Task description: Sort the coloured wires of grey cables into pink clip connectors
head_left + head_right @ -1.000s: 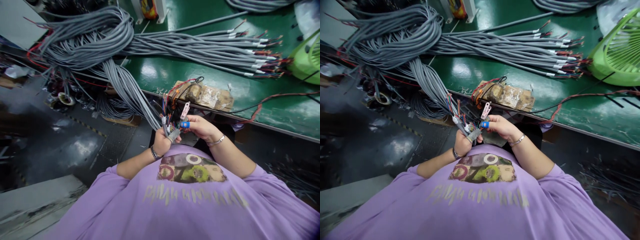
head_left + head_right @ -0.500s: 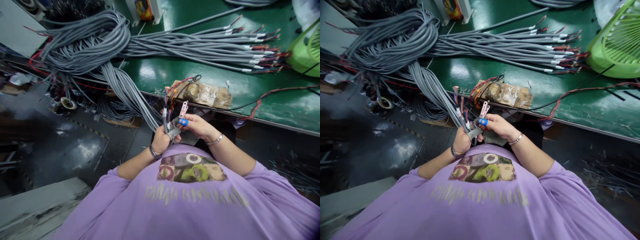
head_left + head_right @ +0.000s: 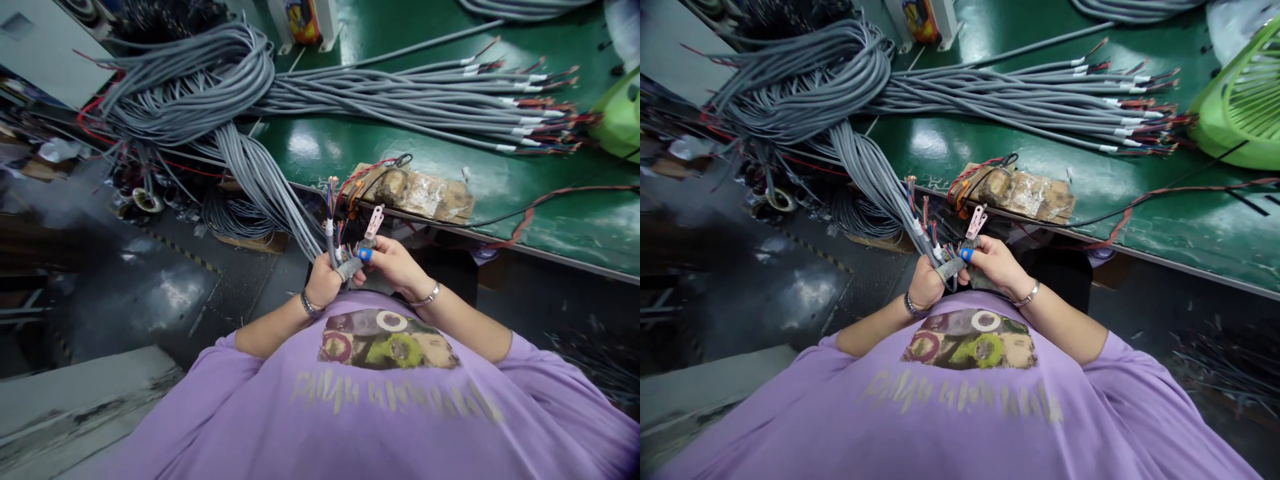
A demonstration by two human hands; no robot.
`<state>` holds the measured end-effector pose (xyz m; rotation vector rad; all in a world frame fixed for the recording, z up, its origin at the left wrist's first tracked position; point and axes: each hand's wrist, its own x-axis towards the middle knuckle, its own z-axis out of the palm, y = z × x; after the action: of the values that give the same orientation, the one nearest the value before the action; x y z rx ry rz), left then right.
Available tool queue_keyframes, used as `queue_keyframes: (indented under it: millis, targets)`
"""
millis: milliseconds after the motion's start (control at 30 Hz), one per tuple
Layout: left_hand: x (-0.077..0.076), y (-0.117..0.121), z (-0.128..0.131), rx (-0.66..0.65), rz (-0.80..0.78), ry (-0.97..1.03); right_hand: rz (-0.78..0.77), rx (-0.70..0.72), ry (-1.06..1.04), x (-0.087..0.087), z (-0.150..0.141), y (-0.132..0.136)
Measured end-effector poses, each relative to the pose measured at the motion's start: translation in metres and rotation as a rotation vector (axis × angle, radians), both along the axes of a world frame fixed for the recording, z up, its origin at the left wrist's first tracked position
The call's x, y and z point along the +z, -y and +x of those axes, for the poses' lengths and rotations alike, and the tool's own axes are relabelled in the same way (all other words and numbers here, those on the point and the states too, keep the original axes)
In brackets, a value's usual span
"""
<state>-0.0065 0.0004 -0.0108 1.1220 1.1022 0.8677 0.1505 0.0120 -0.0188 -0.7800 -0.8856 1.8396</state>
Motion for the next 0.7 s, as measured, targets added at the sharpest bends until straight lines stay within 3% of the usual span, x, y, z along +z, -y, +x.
queue_keyframes:
  millis: [233,500,700]
  targets:
    - [0.000,-0.003,0.005,0.194,-0.053,0.038,-0.032,-0.100,0.049,0.003,0.002,-0.003]
    - [0.000,-0.004,0.006,0.138,-0.043,0.099,-0.014,-0.002,-0.006,-0.001,0.000,-0.005]
    - [0.001,-0.003,0.007,0.172,-0.049,0.104,-0.074,-0.078,-0.052,0.004,-0.009,-0.002]
